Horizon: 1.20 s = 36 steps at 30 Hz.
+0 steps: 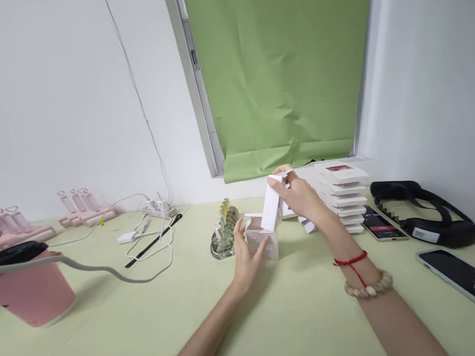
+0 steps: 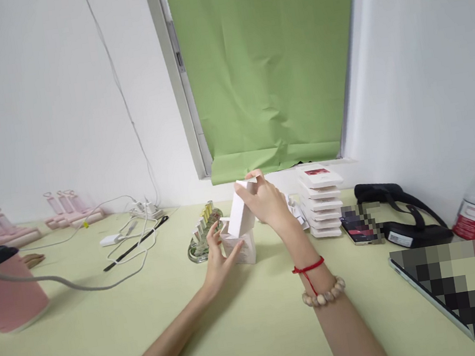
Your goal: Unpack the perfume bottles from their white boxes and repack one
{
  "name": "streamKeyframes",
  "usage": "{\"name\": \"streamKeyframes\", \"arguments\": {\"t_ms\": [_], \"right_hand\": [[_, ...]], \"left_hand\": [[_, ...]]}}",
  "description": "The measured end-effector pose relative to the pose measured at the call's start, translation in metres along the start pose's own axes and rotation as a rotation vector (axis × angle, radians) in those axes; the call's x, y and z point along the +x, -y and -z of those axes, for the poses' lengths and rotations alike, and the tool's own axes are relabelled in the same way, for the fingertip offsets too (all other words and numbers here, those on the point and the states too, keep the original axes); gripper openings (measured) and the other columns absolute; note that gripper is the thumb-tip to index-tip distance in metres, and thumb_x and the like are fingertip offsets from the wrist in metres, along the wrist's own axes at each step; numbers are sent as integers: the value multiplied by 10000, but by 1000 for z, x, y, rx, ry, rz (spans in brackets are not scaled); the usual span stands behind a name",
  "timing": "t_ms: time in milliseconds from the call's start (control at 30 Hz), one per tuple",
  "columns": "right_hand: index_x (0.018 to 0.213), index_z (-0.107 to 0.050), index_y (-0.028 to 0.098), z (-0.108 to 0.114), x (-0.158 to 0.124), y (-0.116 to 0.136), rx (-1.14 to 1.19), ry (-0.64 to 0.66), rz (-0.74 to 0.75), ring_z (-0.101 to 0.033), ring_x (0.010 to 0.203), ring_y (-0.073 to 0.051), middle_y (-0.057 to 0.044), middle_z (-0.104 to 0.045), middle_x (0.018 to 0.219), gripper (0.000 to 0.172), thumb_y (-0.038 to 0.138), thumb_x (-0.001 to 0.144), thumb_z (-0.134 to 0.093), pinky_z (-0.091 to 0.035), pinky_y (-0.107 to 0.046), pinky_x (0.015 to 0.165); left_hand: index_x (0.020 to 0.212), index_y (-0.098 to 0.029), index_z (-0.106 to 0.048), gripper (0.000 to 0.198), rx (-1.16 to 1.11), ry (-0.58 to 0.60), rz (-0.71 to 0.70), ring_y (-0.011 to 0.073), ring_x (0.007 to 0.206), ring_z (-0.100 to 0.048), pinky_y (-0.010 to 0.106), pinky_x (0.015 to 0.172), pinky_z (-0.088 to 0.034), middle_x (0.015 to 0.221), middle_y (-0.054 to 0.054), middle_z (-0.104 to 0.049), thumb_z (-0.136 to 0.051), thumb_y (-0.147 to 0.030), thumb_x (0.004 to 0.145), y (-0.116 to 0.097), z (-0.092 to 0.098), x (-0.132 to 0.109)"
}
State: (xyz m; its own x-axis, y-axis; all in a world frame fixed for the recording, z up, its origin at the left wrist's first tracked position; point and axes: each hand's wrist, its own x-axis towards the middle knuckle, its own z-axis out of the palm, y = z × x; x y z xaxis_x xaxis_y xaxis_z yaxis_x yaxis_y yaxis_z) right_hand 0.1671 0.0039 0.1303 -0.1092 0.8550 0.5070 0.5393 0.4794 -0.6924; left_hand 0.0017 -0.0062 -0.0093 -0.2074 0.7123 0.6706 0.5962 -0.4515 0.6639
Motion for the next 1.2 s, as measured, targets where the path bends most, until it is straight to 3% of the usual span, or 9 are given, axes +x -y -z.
{"name": "streamKeyframes", "arguments": {"t_ms": [100, 300, 467, 600, 733, 833, 933, 1033, 1200], "right_hand": [[1011, -433, 273, -3, 2, -2, 12, 29, 5, -550, 681, -192, -12, -577, 793, 451, 625, 739, -353, -421, -306, 588], [945, -469, 273, -7, 3, -4, -60, 33, 7, -542, 661, -181, -2, -595, 810, 445, 638, 702, -396, -398, -310, 609], [944, -473, 278, -13, 5, -11, -69, -17, 19, -550, 727, -192, -6, -597, 888, 437, 615, 665, -472, -402, -340, 658], [977, -468, 269, -18, 10, -18, 60, -41, 54, -554, 727, -169, -8, -583, 906, 446, 584, 662, -503, -434, -314, 633], [972, -469, 260, -23, 15, -26, 217, 27, 48, -558, 670, -142, -3, -575, 902, 441, 568, 659, -515, -461, -273, 538], [971, -464, 254, -26, 16, -31, 284, 59, 14, -553, 617, -126, -8, -571, 912, 439, 551, 654, -525, -459, -250, 470], [956, -463, 252, -28, 16, -34, 251, -1, 16, -553, 639, -134, -8, -571, 894, 441, 554, 643, -535, -463, -256, 490], [938, -461, 249, -28, 15, -34, 178, -57, 49, -545, 675, -145, -4, -573, 858, 436, 559, 640, -532, -457, -274, 550], [925, -456, 240, -24, 10, -27, 61, -46, 92, -519, 679, -150, -4, -560, 832, 442, 545, 616, -543, -415, -274, 595]], "left_hand": [[1279, -232, -187, 626, 16, 67, -9, 194, 991, -498, 337, 799, -427, 1054, 87, -497, -528, -384, 776, -3, 0, -2], [1158, -239, -235, 447, 91, 76, -194, 123, 811, -524, 244, 648, -436, 1131, 92, -437, -493, -320, 801, -3, 0, -5], [1144, -225, -192, 472, 151, 52, -205, 106, 663, -516, 236, 583, -411, 957, 44, -509, -493, -314, 793, 0, 1, -6], [1146, -235, -282, 419, 149, 130, -128, 118, 688, -538, 241, 607, -423, 959, 25, -535, -482, -321, 787, -8, 6, -3], [1149, -238, -347, 382, 50, 214, -119, 144, 847, -554, 234, 655, -439, 1108, 48, -524, -463, -303, 791, -17, 10, 2], [1098, -226, -367, 336, 39, 224, -101, 144, 832, -560, 238, 653, -444, 1059, 46, -546, -464, -300, 785, -18, 10, 3], [1063, -220, -313, 353, 67, 191, -50, 137, 729, -569, 258, 627, -448, 935, 29, -570, -485, -316, 770, -14, 8, 2], [1048, -227, -269, 375, 81, 200, -65, 144, 748, -573, 267, 626, -453, 951, 41, -563, -494, -335, 767, -11, 6, -1], [1046, -229, -241, 415, 100, 221, -112, 126, 710, -563, 229, 539, -446, 973, 44, -545, -505, -364, 756, -7, 4, -3]]}}
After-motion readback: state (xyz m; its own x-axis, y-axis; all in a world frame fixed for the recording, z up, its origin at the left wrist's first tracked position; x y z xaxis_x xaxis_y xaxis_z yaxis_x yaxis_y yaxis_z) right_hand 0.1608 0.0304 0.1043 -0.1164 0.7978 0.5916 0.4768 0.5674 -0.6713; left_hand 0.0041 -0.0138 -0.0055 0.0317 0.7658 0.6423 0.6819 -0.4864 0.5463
